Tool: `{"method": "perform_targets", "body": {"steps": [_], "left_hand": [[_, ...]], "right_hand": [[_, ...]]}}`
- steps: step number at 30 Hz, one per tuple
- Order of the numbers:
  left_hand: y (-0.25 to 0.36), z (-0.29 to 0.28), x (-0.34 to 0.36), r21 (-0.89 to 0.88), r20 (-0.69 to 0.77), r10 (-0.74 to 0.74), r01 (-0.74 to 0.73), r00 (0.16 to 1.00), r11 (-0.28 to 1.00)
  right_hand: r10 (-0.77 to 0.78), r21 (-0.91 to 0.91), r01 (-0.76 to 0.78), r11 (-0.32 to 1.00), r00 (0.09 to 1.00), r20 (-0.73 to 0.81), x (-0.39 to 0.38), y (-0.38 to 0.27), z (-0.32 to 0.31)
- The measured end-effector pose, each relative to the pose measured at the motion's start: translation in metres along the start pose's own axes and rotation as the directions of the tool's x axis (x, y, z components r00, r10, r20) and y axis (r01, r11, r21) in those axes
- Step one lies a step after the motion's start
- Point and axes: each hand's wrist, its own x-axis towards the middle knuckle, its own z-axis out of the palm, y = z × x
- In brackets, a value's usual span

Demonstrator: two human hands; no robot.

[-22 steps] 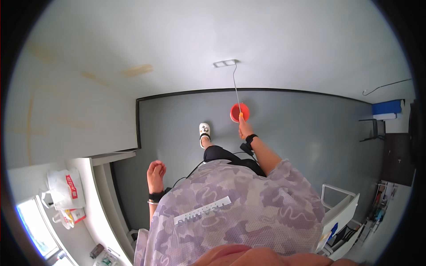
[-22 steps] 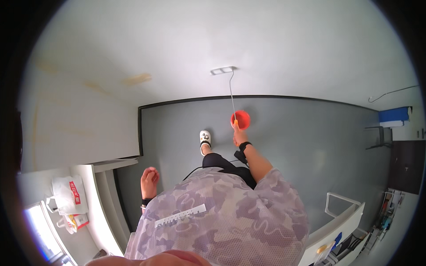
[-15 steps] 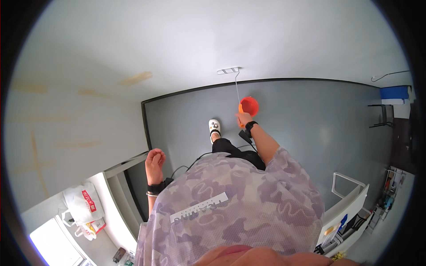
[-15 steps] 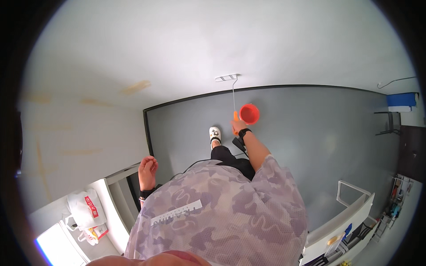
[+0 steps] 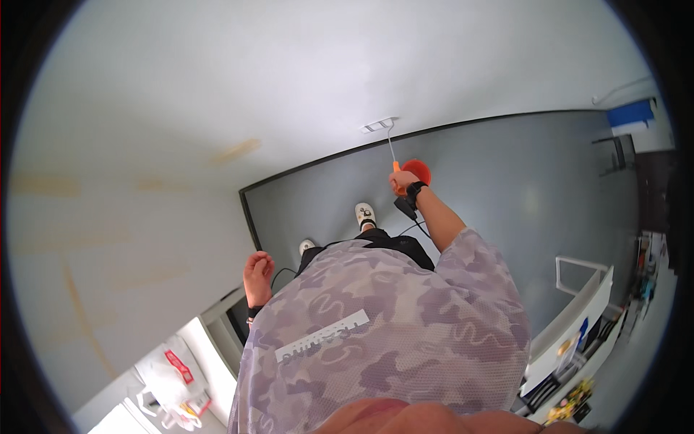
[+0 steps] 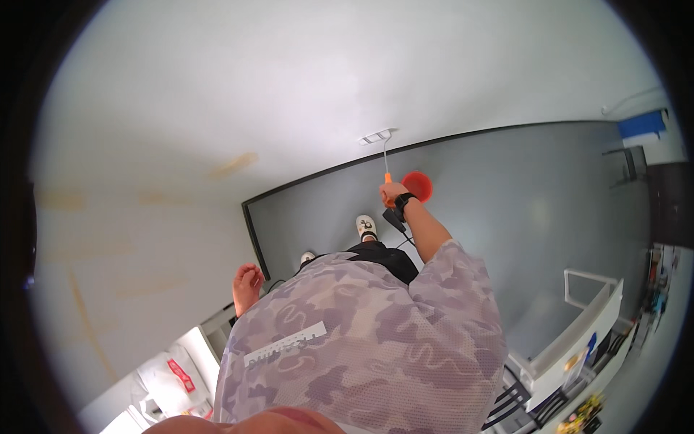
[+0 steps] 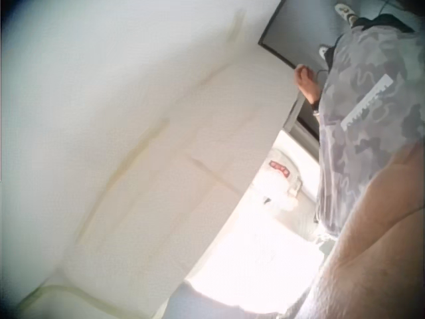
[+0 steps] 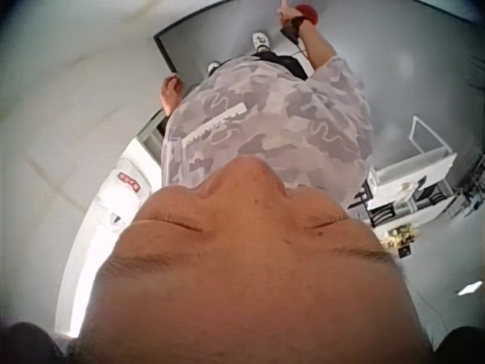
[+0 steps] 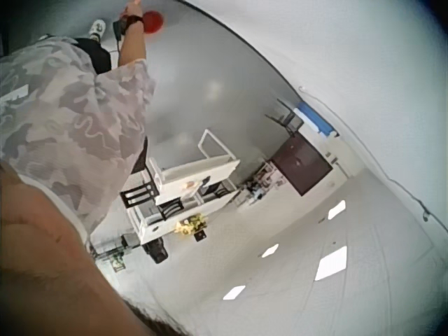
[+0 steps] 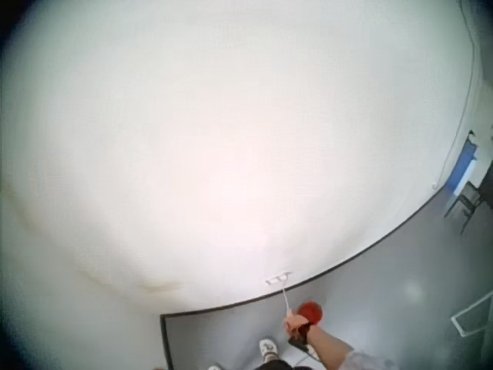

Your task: Painting a ceiling and wall using a paint roller.

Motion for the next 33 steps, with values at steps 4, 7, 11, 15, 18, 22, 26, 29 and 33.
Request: {"method": "perform_targets", "body": {"steps": [4, 7, 11, 15, 18, 22, 26, 29, 33], "left_hand": [[0.033, -0.025, 0.027, 0.093, 0.078, -0.007, 0.000, 0.997, 0.996], [0.051, -0.049, 0.060, 0.171, 0.171, 0.030, -0.060, 0.985, 0.983], [0.063, -0.061, 0.081, 0.173, 0.282, 0.015, -0.066, 0.959, 0.983], [0.067, -0.063, 0.102, 0.259, 0.399, -0.083, -0.025, 0.913, 0.966], [0.070, -0.064, 0.113, 0.243, 0.454, -0.105, -0.010, 0.885, 0.970], [0.066, -0.070, 0.119, 0.219, 0.449, -0.081, -0.022, 0.890, 0.975], [0.054, -0.084, 0.112, 0.157, 0.401, -0.097, 0.036, 0.911, 0.987], [0.046, -0.091, 0.104, 0.150, 0.373, -0.125, 0.074, 0.919, 0.986], [0.043, -0.099, 0.103, 0.140, 0.327, -0.107, 0.064, 0.939, 0.988]], "right_hand": [[0.082, 0.279, -0.069, 0.958, 0.996, -0.038, -0.056, -0.010, 0.017], [-0.019, 0.242, 0.039, 0.970, 0.996, -0.084, -0.148, -0.030, 0.038], [-0.155, 0.164, 0.169, 0.972, 0.983, -0.094, -0.233, -0.030, 0.068], [-0.301, 0.074, 0.312, 0.947, 0.944, -0.133, -0.285, -0.034, 0.106], [-0.356, 0.038, 0.367, 0.929, 0.919, -0.170, -0.318, -0.050, 0.129], [-0.366, 0.063, 0.381, 0.922, 0.914, -0.175, -0.337, -0.057, 0.143], [-0.363, 0.106, 0.376, 0.921, 0.924, -0.121, -0.342, -0.056, 0.145], [-0.337, 0.130, 0.347, 0.929, 0.937, -0.094, -0.339, -0.058, 0.142], [-0.320, 0.205, 0.328, 0.922, 0.945, -0.068, -0.339, -0.058, 0.137]]}}
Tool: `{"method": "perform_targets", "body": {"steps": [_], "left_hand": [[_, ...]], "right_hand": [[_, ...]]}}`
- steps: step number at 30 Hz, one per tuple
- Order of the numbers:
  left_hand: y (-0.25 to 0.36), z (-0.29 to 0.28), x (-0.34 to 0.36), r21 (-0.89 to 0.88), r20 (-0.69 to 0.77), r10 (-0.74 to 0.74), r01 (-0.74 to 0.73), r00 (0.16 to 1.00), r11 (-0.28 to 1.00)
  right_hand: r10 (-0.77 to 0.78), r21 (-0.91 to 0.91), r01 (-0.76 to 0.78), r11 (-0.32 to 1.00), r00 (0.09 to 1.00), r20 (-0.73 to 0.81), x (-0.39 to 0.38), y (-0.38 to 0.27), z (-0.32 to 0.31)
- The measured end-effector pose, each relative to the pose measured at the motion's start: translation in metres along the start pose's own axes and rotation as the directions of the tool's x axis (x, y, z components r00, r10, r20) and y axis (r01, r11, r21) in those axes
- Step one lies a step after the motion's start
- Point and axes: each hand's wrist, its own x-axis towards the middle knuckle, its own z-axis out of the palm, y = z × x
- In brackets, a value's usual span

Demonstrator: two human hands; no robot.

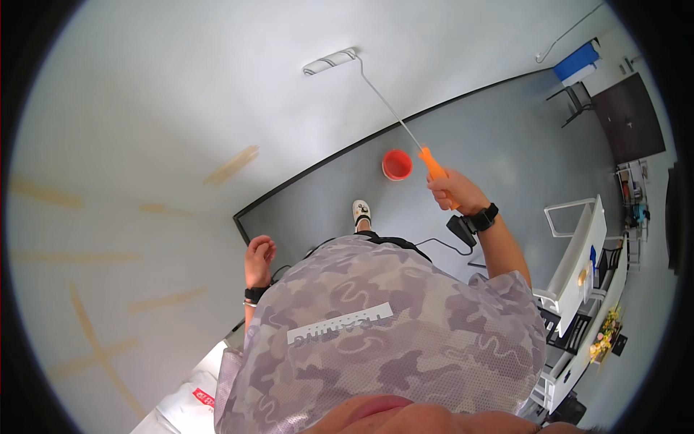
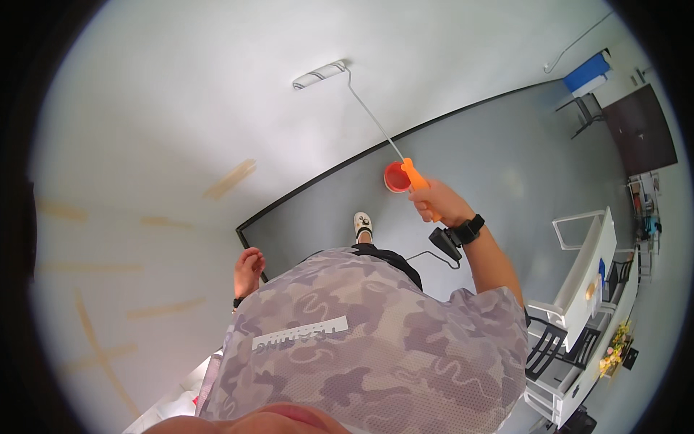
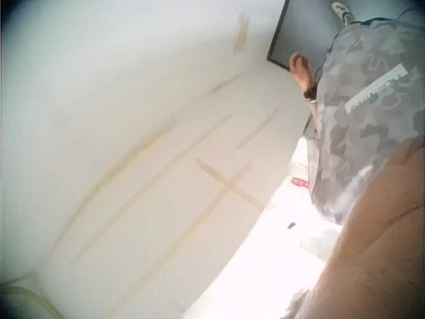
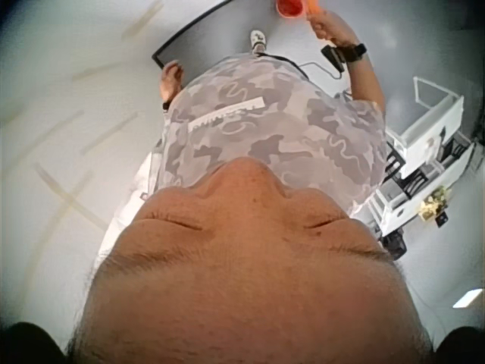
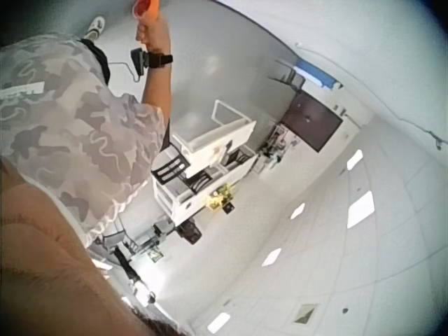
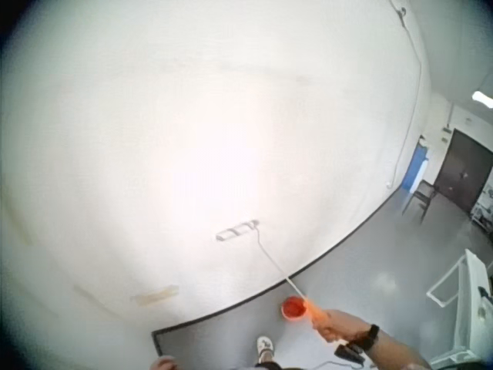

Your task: Painting a ceiling and wall using a paint roller.

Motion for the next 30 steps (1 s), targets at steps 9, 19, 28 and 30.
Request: {"method": "perform_targets", "body": {"steps": [9, 19, 28, 30], "left_hand": [[-0.007, 0.033, -0.038, 0.000, -0.144, -0.002, 0.003, 0.990, 1.000], [-0.038, 0.067, -0.056, 0.010, -0.220, -0.002, 0.004, 0.976, 1.000], [-0.088, 0.151, -0.118, -0.016, -0.386, -0.020, 0.015, 0.922, 1.000], [-0.114, 0.171, -0.139, -0.030, -0.425, -0.020, 0.008, 0.905, 1.000]], "right_hand": [[0.114, 0.186, -0.124, 0.975, 0.991, 0.065, 0.020, 0.022, -0.042], [0.225, 0.161, -0.246, 0.956, 0.965, 0.135, 0.050, 0.051, -0.109], [0.384, 0.179, -0.424, 0.888, 0.897, 0.220, 0.113, 0.119, -0.159], [0.433, 0.171, -0.473, 0.864, 0.872, 0.226, 0.133, 0.144, -0.168]]}}
